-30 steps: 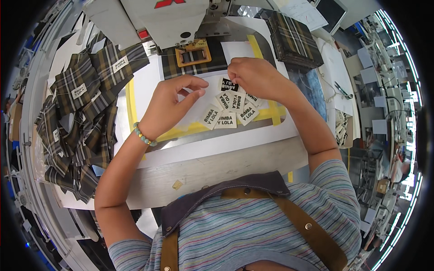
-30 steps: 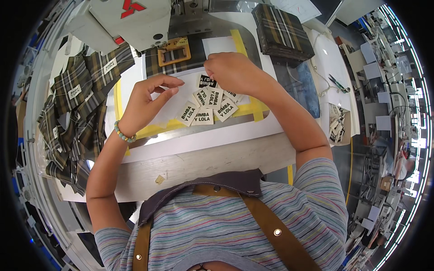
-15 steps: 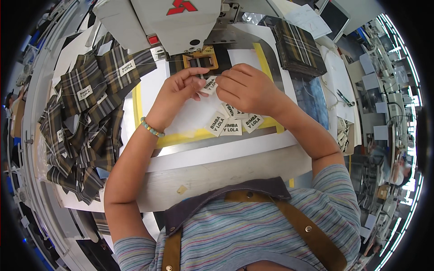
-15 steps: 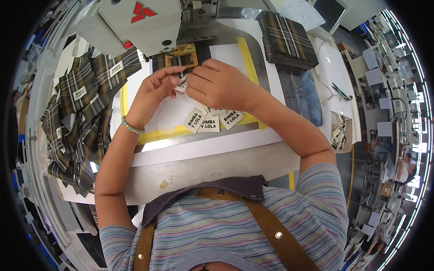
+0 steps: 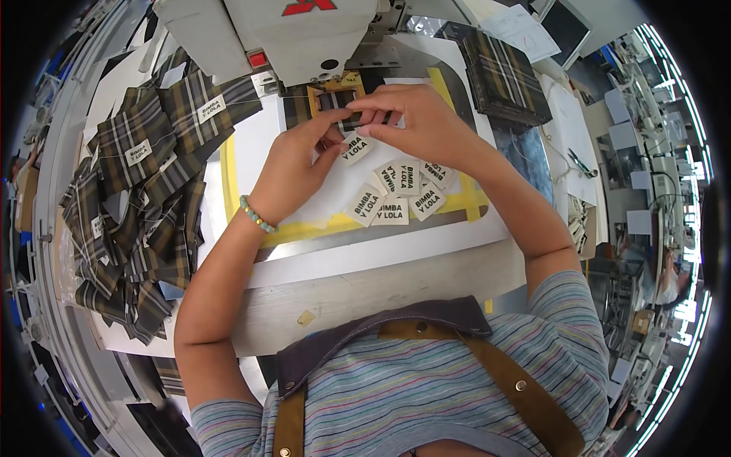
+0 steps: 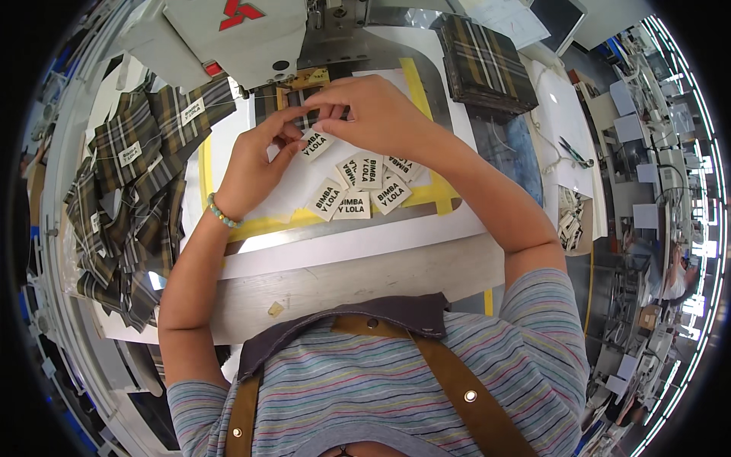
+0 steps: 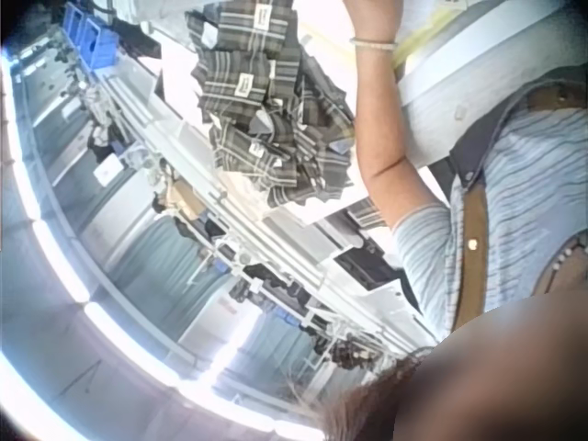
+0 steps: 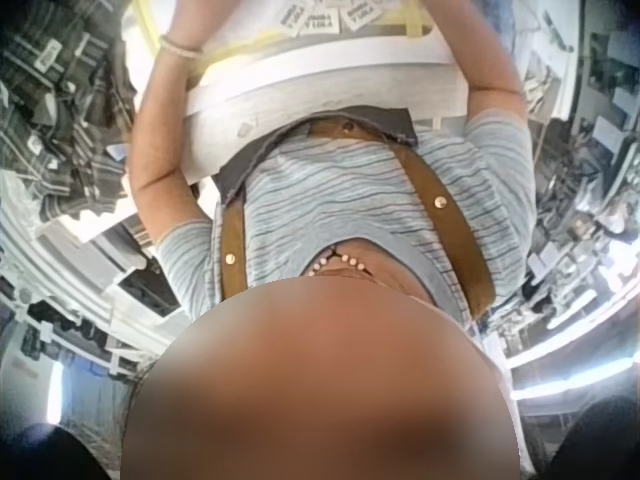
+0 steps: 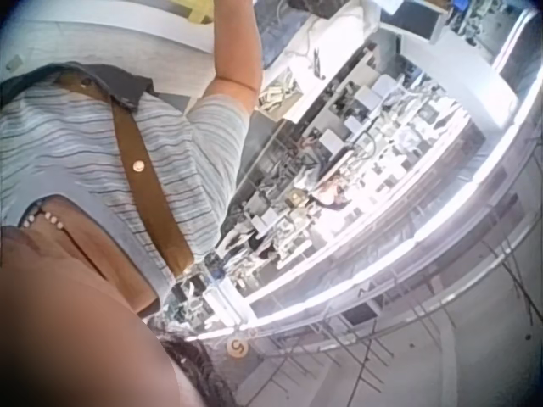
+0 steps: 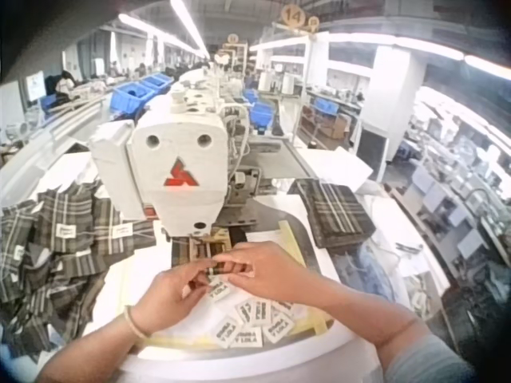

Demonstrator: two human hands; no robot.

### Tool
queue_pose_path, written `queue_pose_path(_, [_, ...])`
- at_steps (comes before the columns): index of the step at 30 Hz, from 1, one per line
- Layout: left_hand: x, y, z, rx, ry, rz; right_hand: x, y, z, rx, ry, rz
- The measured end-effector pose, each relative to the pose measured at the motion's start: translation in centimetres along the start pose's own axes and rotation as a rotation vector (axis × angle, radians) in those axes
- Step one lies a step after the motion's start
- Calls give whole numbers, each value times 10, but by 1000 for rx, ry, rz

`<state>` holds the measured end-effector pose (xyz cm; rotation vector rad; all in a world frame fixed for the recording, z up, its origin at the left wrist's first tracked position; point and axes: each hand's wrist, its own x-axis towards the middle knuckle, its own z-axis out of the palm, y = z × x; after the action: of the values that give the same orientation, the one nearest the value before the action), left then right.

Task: Sewing brand labels onto plaid fabric pieces using an industrial sewing machine.

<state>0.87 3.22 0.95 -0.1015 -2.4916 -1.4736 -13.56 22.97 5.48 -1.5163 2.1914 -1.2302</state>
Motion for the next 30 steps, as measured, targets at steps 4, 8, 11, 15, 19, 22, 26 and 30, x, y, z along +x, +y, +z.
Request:
queue_pose_path(4, [-1, 2, 0, 94, -5, 73, 7, 3, -1, 59, -157, 169])
queue_pose_path(8, [0, 1, -2, 122, 12, 70, 11, 10, 0, 145, -223, 207])
queue_pose_path(11, [-1, -1, -2, 140, 2, 50, 14, 18, 7, 239, -210, 192])
queue_pose_path(15, [1, -4, -4, 222, 98, 150, 27, 40, 3, 148, -242, 210])
queue_pose_path(19, [5, -8, -13, 428, 231, 151, 56, 68, -1, 161, -20, 335])
queue_pose_path(22, [5, -10, -16, 511, 232, 147, 64, 79, 8, 90, -7, 353])
queue_pose_path(26, [7, -13, -11, 552, 210, 291, 65, 81, 22, -36, 123, 283])
queue_pose_path(30, [4, -15, -3, 635, 141, 309, 59, 77, 28, -70, 212, 247])
